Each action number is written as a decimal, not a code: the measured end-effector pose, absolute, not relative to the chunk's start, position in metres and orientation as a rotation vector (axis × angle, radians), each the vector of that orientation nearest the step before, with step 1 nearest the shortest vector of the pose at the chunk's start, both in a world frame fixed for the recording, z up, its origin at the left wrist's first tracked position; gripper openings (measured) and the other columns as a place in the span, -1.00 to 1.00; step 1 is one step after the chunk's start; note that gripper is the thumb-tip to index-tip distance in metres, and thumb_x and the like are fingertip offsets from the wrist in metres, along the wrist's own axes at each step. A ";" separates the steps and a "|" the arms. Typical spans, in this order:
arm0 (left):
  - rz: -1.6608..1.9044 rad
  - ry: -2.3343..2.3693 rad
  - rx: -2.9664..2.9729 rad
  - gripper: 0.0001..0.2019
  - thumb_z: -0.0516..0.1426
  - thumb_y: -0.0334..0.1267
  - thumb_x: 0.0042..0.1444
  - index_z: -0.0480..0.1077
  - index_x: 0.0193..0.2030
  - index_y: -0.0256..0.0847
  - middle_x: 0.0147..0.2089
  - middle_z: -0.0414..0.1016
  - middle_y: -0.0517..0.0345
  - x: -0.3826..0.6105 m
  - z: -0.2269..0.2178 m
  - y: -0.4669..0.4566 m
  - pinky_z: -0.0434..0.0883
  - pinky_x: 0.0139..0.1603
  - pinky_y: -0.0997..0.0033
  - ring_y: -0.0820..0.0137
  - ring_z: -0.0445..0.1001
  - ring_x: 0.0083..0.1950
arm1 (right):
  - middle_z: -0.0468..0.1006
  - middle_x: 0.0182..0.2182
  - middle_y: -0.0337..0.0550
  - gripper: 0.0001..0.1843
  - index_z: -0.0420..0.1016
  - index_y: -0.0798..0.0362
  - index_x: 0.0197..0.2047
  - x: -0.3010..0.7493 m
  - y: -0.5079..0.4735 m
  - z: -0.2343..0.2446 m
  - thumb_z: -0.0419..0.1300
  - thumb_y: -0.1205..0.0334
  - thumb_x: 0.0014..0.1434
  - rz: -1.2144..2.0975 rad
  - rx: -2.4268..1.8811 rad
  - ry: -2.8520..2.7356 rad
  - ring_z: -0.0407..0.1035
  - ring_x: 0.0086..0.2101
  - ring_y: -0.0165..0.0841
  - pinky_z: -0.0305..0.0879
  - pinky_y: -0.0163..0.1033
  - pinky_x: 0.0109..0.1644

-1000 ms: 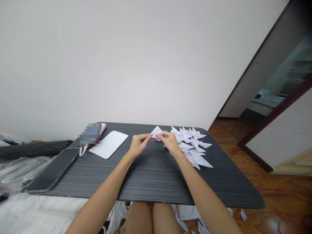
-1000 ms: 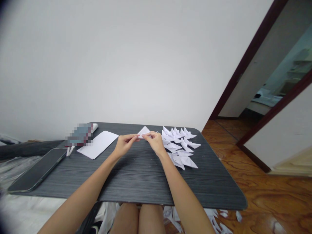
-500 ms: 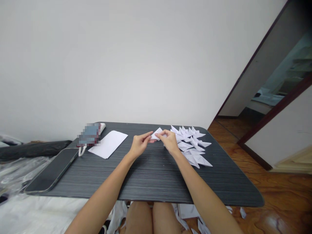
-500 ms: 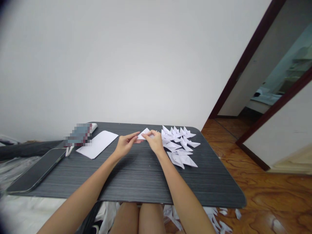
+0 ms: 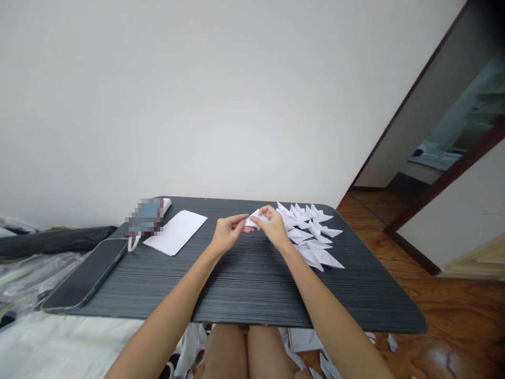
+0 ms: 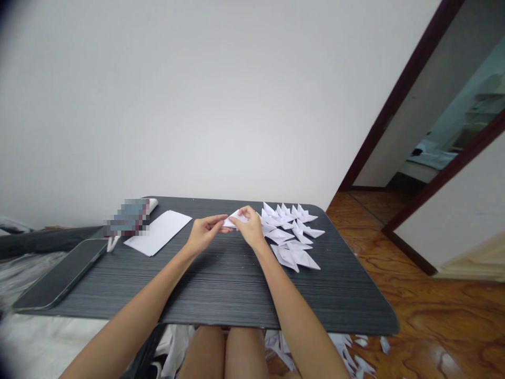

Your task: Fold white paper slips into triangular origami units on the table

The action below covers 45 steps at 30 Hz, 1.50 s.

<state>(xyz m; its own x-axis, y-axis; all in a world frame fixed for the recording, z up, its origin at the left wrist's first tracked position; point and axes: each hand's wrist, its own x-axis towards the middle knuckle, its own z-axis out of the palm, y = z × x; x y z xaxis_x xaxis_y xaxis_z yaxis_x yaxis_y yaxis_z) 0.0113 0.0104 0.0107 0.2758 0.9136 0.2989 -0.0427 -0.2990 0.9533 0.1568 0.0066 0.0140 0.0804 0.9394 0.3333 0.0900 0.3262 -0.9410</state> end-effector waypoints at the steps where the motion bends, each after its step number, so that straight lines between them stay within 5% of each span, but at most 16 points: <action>1: 1.200 0.830 1.532 -0.63 0.11 -0.20 -0.07 0.36 -0.14 -0.41 -0.36 0.52 -0.03 0.011 0.011 0.011 0.44 -0.21 0.25 0.28 0.50 -0.36 | 0.37 -0.59 -0.34 -0.62 0.22 0.05 -0.31 0.157 0.006 0.015 0.22 0.11 -0.20 0.950 -1.011 -1.336 0.25 -0.65 -0.49 0.18 -0.35 -0.57; 5: 1.152 0.800 1.478 -0.61 0.13 -0.19 -0.09 0.34 -0.15 -0.46 -0.41 0.52 -0.05 0.009 0.013 0.012 0.44 -0.24 0.24 0.27 0.50 -0.37 | 0.36 -0.55 -0.38 -0.48 0.12 0.00 -0.14 0.158 0.003 0.019 0.22 0.19 -0.20 1.105 -0.892 -1.361 0.23 -0.71 -0.53 0.18 -0.37 -0.60; 11: 1.063 0.818 1.398 -0.51 0.21 -0.22 -0.19 0.30 -0.11 -0.49 -0.50 0.50 -0.02 0.010 0.016 0.012 0.44 -0.37 0.31 0.30 0.49 -0.49 | 0.37 -0.49 -0.35 -0.52 0.21 0.01 -0.14 0.157 0.004 0.016 0.21 0.26 -0.21 1.041 -0.898 -1.367 0.22 -0.71 -0.55 0.16 -0.37 -0.59; 17: 1.034 0.827 1.384 -0.64 0.19 -0.25 -0.15 0.37 -0.20 -0.45 -0.53 0.49 0.03 0.007 0.018 0.013 0.42 -0.41 0.39 0.37 0.47 -0.52 | 0.41 -0.51 -0.26 -0.65 0.40 0.10 -0.25 0.159 0.002 0.018 0.18 0.33 -0.22 1.185 -0.902 -1.394 0.24 -0.60 -0.53 0.19 -0.35 -0.46; 22: 0.969 0.760 1.409 -0.56 0.16 -0.31 -0.12 0.29 -0.06 -0.47 -0.56 0.47 0.08 0.008 0.017 0.012 0.37 -0.56 0.49 0.44 0.43 -0.60 | 0.41 -0.54 -0.29 -0.60 0.39 0.06 -0.21 0.155 0.002 0.017 0.14 0.38 -0.23 1.167 -0.913 -1.406 0.22 -0.62 -0.52 0.20 -0.34 -0.46; 29: 0.948 0.661 1.261 -0.51 0.04 -0.42 -0.01 0.11 0.11 -0.45 -0.33 0.51 -0.10 0.002 0.022 0.013 0.40 -0.17 0.31 0.31 0.49 -0.27 | 0.43 -0.43 -0.24 -0.72 0.43 0.07 -0.34 0.161 0.004 0.021 0.12 0.40 -0.24 1.234 -0.845 -1.314 0.27 -0.52 -0.49 0.21 -0.34 -0.39; 33: 1.044 0.699 1.303 -0.46 0.00 -0.28 0.05 -0.01 0.16 -0.46 -0.28 0.48 -0.17 -0.004 0.024 0.019 0.44 -0.36 0.38 0.28 0.49 -0.28 | 0.37 -0.58 -0.32 -0.81 0.41 0.09 -0.42 0.166 0.006 0.021 0.14 0.40 -0.23 1.314 -0.837 -1.188 0.20 -0.58 -0.55 0.12 -0.36 -0.43; 35: 1.094 0.728 1.391 -0.47 0.02 -0.20 0.04 0.06 0.13 -0.43 -0.19 0.45 -0.19 -0.004 0.022 0.022 0.44 -0.43 0.39 0.25 0.47 -0.24 | 0.38 -0.56 -0.28 -0.83 0.42 0.10 -0.44 0.164 0.006 0.020 0.17 0.37 -0.23 1.336 -0.839 -1.141 0.20 -0.57 -0.54 0.12 -0.35 -0.42; 38: 1.140 0.751 1.517 -0.52 0.10 -0.18 -0.05 0.24 0.02 -0.39 -0.06 0.38 -0.13 0.001 0.016 0.023 0.45 -0.29 0.31 0.26 0.43 -0.17 | 0.43 -0.41 -0.20 -0.81 0.43 0.10 -0.40 0.157 0.004 0.019 0.18 0.30 -0.20 1.374 -0.801 -1.161 0.23 -0.53 -0.52 0.14 -0.33 -0.39; 45: 1.332 0.914 1.529 -0.66 0.12 -0.13 -0.10 0.43 -0.25 -0.36 -0.10 0.42 -0.06 0.001 0.012 0.024 0.46 -0.32 0.32 0.35 0.48 -0.39 | 0.43 -0.30 -0.22 -0.65 0.36 0.01 -0.21 0.148 0.002 0.014 0.20 0.25 -0.16 1.216 -0.866 -1.376 0.34 -0.44 -0.46 0.24 -0.29 -0.29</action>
